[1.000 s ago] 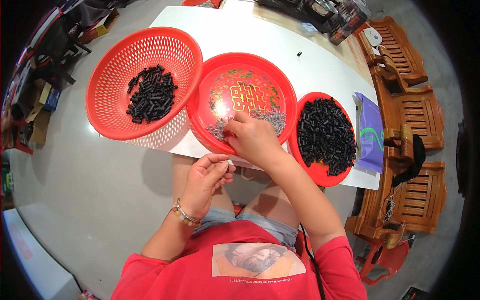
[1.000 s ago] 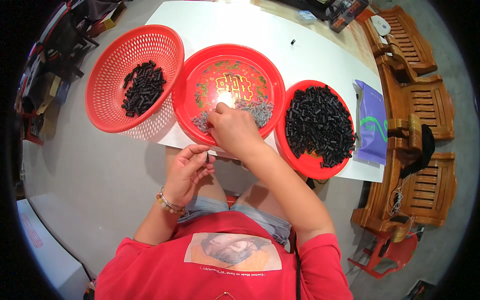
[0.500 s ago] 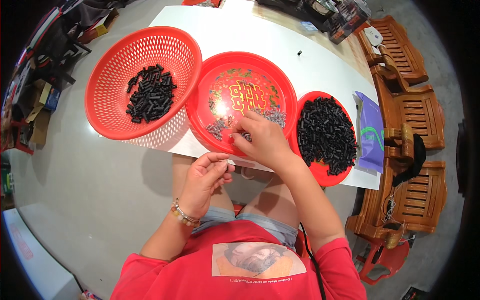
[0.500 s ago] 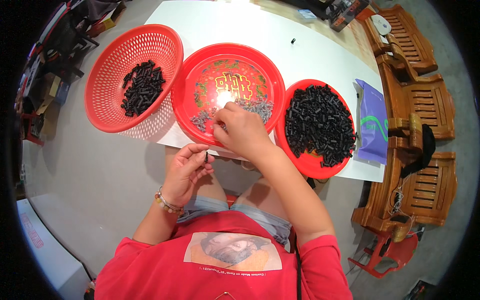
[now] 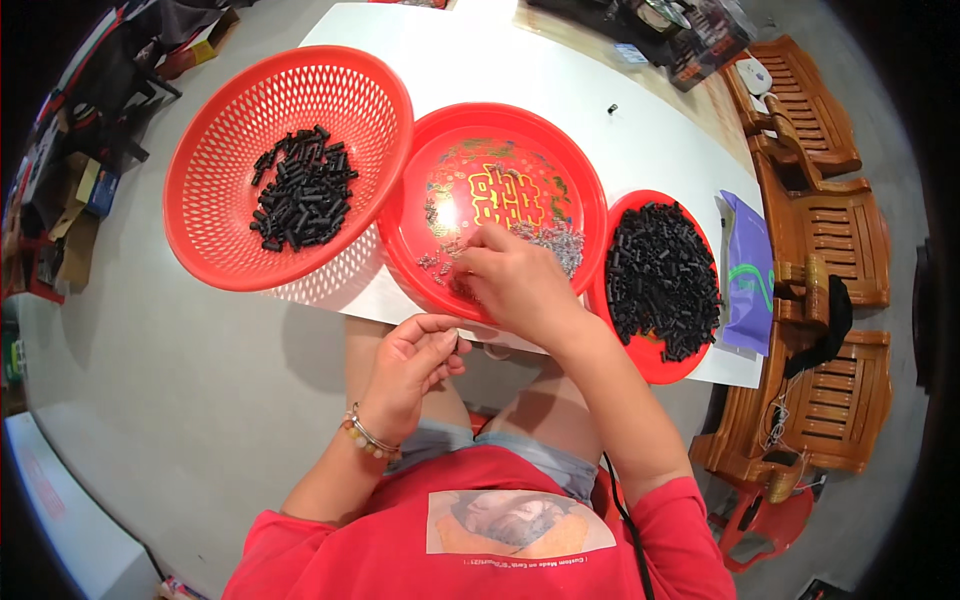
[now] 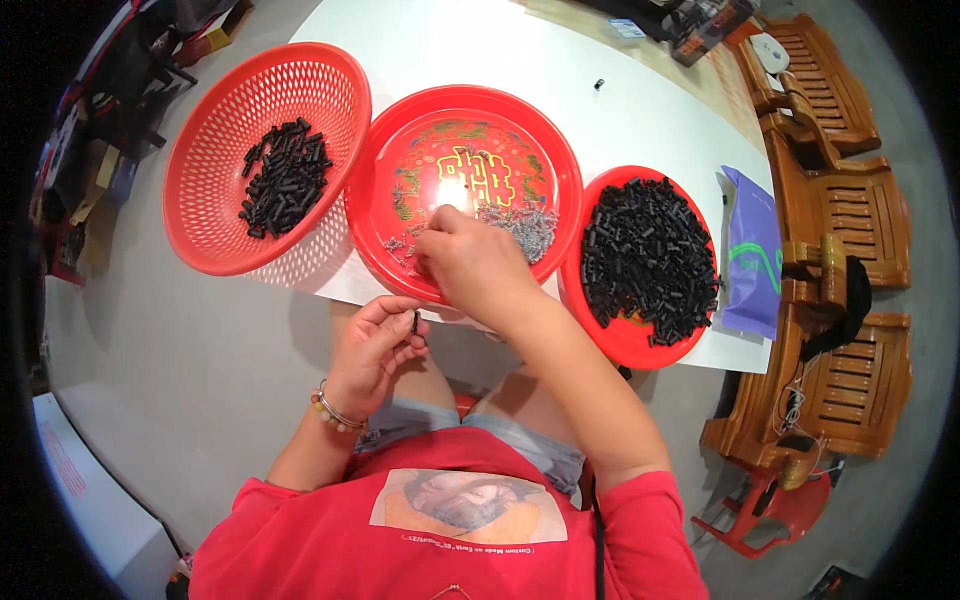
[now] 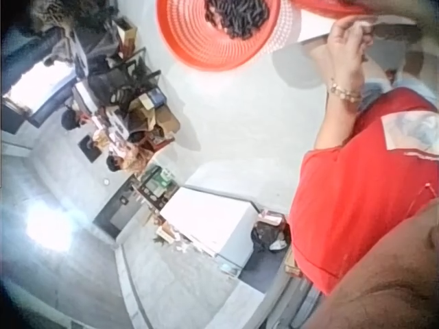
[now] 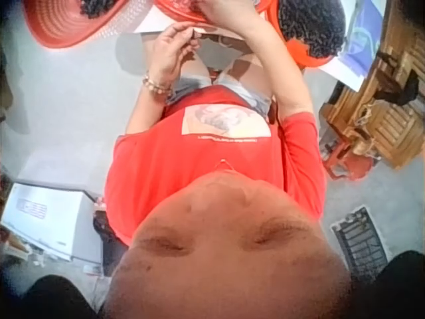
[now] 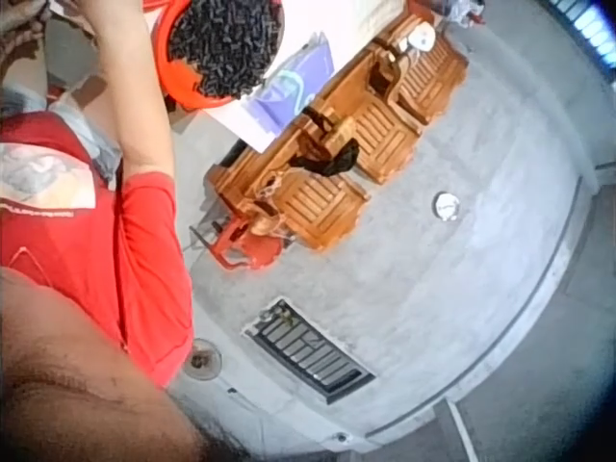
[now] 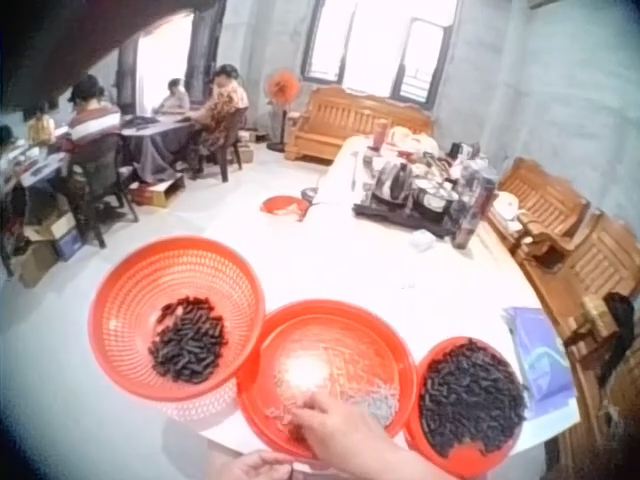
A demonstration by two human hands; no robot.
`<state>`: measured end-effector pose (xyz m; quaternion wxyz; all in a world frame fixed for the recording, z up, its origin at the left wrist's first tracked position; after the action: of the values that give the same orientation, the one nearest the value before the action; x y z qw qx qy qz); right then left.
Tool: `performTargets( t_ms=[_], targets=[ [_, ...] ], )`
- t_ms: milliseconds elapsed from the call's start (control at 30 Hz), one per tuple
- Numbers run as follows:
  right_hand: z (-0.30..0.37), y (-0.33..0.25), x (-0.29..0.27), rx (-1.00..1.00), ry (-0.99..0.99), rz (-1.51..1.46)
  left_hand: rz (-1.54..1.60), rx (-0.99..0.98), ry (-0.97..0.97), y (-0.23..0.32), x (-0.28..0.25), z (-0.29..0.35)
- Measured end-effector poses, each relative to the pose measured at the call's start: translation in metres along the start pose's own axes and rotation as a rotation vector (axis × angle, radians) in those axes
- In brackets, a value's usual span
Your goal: The person is manually assembling small black plastic components by inserting silver metal pins into them.
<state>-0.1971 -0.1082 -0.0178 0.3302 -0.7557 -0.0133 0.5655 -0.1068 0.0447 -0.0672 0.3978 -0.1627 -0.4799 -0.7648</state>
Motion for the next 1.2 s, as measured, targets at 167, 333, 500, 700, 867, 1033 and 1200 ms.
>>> performTargets(
  t_ms=[167, 333, 500, 700, 867, 1033, 1200],
  targets=[
    [0.007, 0.006, -0.012, 0.12, -0.025, -0.067, -0.014, -0.034, -0.009, 0.005, -0.001, 0.002],
    [0.001, -0.003, -0.005, 0.069, -0.008, -0.029, -0.004, -0.05, -0.032, 0.011, 0.003, 0.003],
    [0.001, 0.001, -0.005, 0.042, -0.032, -0.048, 0.021, -0.06, -0.039, 0.012, 0.001, 0.002],
    [-0.009, 0.004, -0.004, 0.053, 0.097, -0.015, 0.035, -0.075, -0.08, 0.013, 0.0, 0.003],
    [-0.018, 0.004, 0.001, 0.012, 0.167, 0.138, 0.06, -0.074, -0.112, 0.012, -0.001, 0.004],
    [-0.023, 0.006, 0.008, -0.024, 0.113, 0.178, 0.055, -0.069, -0.116, 0.01, 0.0, 0.005],
    [-0.024, 0.005, 0.007, -0.062, 0.027, 0.207, 0.072, -0.065, -0.108, 0.011, -0.002, 0.005]
  ],
)
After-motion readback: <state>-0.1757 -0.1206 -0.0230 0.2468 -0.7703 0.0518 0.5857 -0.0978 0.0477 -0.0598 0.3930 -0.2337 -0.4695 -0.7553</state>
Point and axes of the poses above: each hand's wrist, its own z-axis away from the middle knuckle, its own x-axis out of the palm, y = z × x, the point moved 1 cm from there along -z, towards the middle knuckle, and after that the axes turned 1 degree about -y, right-handed, at the moved point
